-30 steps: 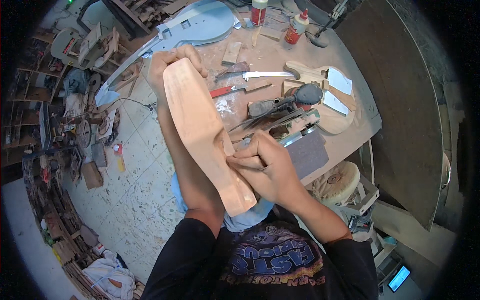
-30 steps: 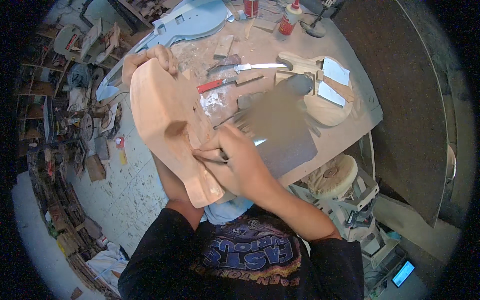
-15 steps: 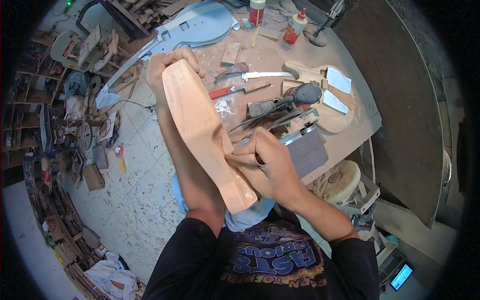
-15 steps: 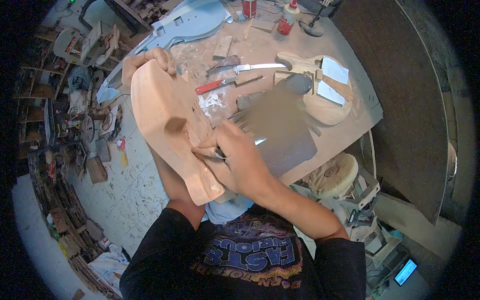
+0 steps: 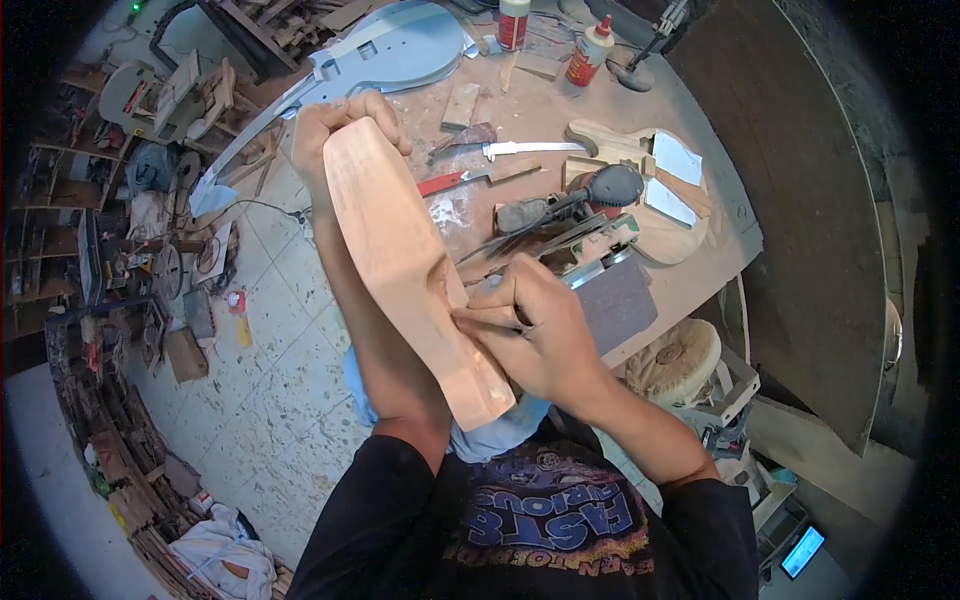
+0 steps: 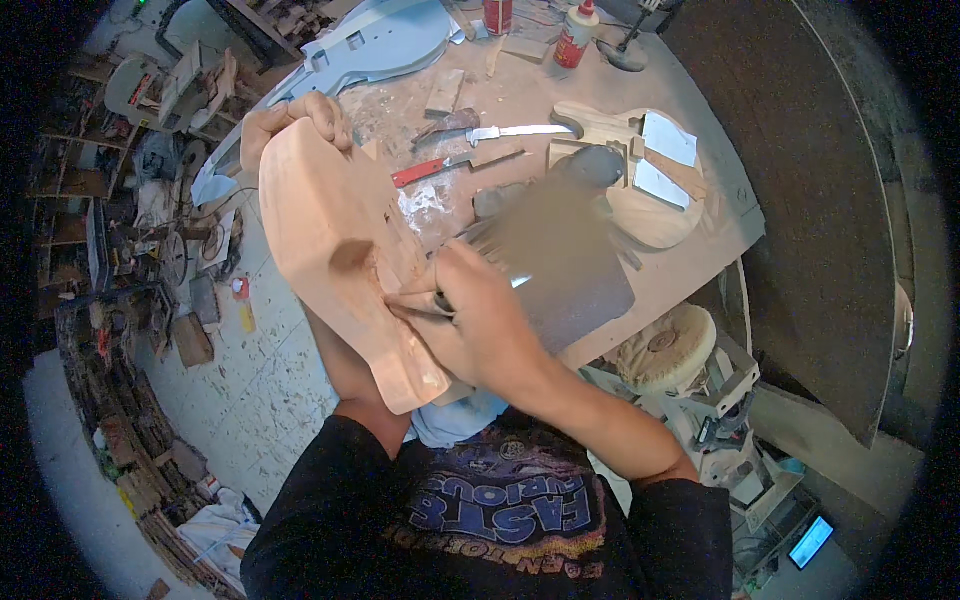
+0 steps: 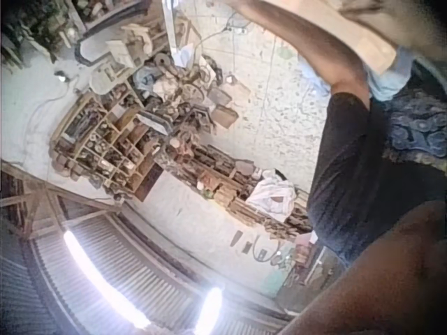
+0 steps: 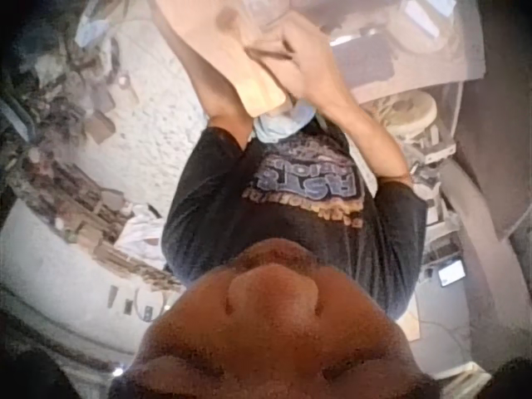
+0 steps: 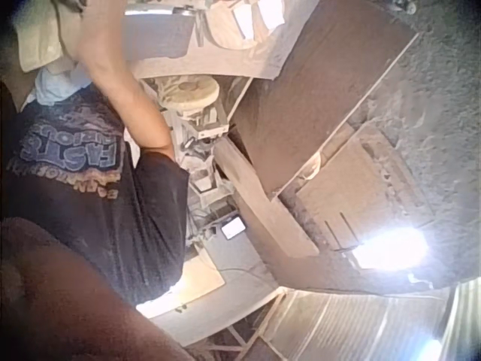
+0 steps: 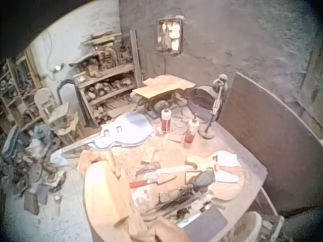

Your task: The person sands the interior and exterior edges of a wooden guitar body by hand with a piece of sandpaper.

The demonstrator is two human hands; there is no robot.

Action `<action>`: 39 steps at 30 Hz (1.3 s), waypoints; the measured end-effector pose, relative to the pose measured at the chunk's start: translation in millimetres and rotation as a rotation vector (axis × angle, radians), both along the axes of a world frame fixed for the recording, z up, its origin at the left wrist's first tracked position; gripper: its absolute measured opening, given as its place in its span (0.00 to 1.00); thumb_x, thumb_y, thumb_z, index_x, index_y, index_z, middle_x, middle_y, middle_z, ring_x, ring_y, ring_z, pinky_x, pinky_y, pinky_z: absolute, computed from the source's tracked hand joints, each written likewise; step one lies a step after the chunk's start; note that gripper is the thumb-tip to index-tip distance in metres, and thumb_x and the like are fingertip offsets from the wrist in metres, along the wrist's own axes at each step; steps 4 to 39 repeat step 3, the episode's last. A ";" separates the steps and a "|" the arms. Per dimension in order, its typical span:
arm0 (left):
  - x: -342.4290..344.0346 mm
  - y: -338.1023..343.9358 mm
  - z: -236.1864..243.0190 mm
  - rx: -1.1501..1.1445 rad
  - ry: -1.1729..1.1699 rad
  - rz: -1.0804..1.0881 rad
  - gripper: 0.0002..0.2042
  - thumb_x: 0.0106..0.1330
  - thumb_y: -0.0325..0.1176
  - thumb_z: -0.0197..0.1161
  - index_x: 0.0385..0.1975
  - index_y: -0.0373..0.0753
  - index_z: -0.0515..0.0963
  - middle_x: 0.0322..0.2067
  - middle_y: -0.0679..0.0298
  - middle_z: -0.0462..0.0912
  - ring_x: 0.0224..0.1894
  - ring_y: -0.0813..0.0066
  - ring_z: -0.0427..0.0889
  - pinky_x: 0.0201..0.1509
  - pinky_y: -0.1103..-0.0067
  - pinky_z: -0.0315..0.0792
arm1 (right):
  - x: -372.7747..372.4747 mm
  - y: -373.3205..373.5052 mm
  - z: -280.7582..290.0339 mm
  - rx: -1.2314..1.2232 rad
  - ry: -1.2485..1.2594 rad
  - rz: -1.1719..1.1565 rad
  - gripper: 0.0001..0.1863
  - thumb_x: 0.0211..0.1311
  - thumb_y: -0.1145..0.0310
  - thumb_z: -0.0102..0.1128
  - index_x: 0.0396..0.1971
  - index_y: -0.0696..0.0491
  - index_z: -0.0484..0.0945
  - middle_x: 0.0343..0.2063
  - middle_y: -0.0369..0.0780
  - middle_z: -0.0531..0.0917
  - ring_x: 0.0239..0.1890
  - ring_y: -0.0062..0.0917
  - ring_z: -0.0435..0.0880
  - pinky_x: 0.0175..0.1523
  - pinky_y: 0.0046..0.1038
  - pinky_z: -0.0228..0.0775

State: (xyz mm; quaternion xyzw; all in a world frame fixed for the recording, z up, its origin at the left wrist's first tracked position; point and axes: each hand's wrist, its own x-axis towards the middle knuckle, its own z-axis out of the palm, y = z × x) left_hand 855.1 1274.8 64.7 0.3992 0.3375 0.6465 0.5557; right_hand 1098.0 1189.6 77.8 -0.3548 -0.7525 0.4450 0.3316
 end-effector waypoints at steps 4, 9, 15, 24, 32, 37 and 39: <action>-4.4 -2.7 3.4 0.012 -0.013 -0.075 0.27 0.60 0.50 0.37 0.16 0.31 0.73 0.18 0.53 0.77 0.21 0.66 0.75 0.30 0.78 0.70 | 8.6 0.4 0.9 -0.334 -0.027 0.123 0.12 0.55 0.71 0.69 0.27 0.51 0.71 0.36 0.38 0.82 0.41 0.29 0.83 0.43 0.23 0.71; -4.4 -2.7 3.4 0.012 -0.013 -0.075 0.27 0.60 0.50 0.37 0.16 0.31 0.73 0.18 0.53 0.77 0.21 0.66 0.75 0.30 0.78 0.70 | 8.6 0.4 0.9 -0.334 -0.027 0.123 0.12 0.55 0.71 0.69 0.27 0.51 0.71 0.36 0.38 0.82 0.41 0.29 0.83 0.43 0.23 0.71; -4.4 -2.7 3.4 0.012 -0.013 -0.075 0.27 0.60 0.50 0.37 0.16 0.31 0.73 0.18 0.53 0.77 0.21 0.66 0.75 0.30 0.78 0.70 | 8.6 0.4 0.9 -0.334 -0.027 0.123 0.12 0.55 0.71 0.69 0.27 0.51 0.71 0.36 0.38 0.82 0.41 0.29 0.83 0.43 0.23 0.71; -4.4 -2.7 3.4 0.012 -0.013 -0.075 0.27 0.60 0.50 0.37 0.16 0.31 0.73 0.18 0.53 0.77 0.21 0.66 0.75 0.30 0.78 0.70 | 8.6 0.4 0.9 -0.334 -0.027 0.123 0.12 0.55 0.71 0.69 0.27 0.51 0.71 0.36 0.38 0.82 0.41 0.29 0.83 0.43 0.23 0.71; -4.4 -2.7 3.4 0.012 -0.013 -0.075 0.27 0.60 0.50 0.37 0.16 0.31 0.73 0.18 0.53 0.77 0.21 0.66 0.75 0.30 0.78 0.70 | 8.6 0.4 0.9 -0.334 -0.027 0.123 0.12 0.55 0.71 0.69 0.27 0.51 0.71 0.36 0.38 0.82 0.41 0.29 0.83 0.43 0.23 0.71; -4.4 -2.7 3.4 0.012 -0.013 -0.075 0.27 0.60 0.50 0.37 0.16 0.31 0.73 0.18 0.53 0.77 0.21 0.66 0.75 0.30 0.78 0.70 | 8.6 0.4 0.9 -0.334 -0.027 0.123 0.12 0.55 0.71 0.69 0.27 0.51 0.71 0.36 0.38 0.82 0.41 0.29 0.83 0.43 0.23 0.71; -4.4 -2.7 3.4 0.012 -0.013 -0.075 0.27 0.60 0.50 0.37 0.16 0.31 0.73 0.18 0.53 0.77 0.21 0.66 0.75 0.30 0.78 0.70 | 8.6 0.4 0.9 -0.334 -0.027 0.123 0.12 0.55 0.71 0.69 0.27 0.51 0.71 0.36 0.38 0.82 0.41 0.29 0.83 0.43 0.23 0.71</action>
